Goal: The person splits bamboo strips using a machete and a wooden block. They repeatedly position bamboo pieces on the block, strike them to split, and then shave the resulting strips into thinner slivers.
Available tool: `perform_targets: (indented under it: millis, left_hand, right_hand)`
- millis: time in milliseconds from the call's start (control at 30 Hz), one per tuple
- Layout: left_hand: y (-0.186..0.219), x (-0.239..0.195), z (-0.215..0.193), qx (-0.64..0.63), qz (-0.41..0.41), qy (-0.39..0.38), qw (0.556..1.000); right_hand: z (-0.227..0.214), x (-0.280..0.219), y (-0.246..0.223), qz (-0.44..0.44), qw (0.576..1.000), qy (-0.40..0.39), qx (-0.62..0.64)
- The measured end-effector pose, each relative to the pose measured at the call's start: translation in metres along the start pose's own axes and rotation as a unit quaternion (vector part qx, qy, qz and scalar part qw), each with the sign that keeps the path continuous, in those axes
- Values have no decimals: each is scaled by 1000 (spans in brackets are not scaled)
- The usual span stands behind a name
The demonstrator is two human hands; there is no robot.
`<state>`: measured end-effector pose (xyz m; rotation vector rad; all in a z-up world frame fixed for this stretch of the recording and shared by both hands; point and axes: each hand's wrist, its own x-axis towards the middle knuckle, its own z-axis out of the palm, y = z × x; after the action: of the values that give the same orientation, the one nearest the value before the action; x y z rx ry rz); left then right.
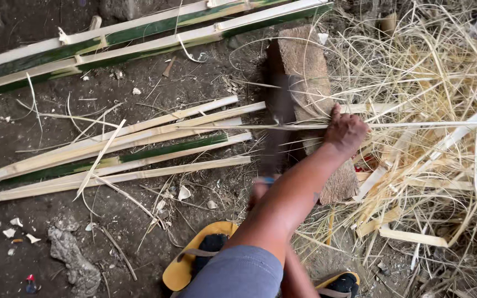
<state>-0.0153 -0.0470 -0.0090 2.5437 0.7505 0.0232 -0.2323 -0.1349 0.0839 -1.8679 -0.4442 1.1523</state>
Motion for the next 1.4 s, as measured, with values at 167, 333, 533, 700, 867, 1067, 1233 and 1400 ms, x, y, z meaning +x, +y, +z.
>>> perform_targets:
  millis: [167,333,533,700,867,1067,1233,1400]
  left_hand:
    - [5,2,-3,-28,-36,-87,995]
    - [-8,7,-25,-7,-28,-135,990]
    - [-3,-16,-61,-129,17,110,985]
    - [-74,-107,-108,-152,99,383,906]
    - [-204,-210,-159,73,-136,73,985]
    - [-206,-251,-172,86,-163,-79,980]
    - [-160,-232,-158,86,-134,-102,982]
    - [-169,-218,-136,109,-134,-213,962]
  right_hand:
    - [73,-9,-17,-29,984,-166,-61]
    - [62,-6,-9,6,993,-97,62]
    - [24,6,17,-160,986,25,38]
    - [-18,-18,53,-103,990,46,82]
    - [-40,-45,35,10,986,54,160]
    - [-57,-79,28,-73,967,211,-121]
    - [-95,-115,55,-4,950,268,-161]
    - [-106,-154,74,12,957,256,-134]
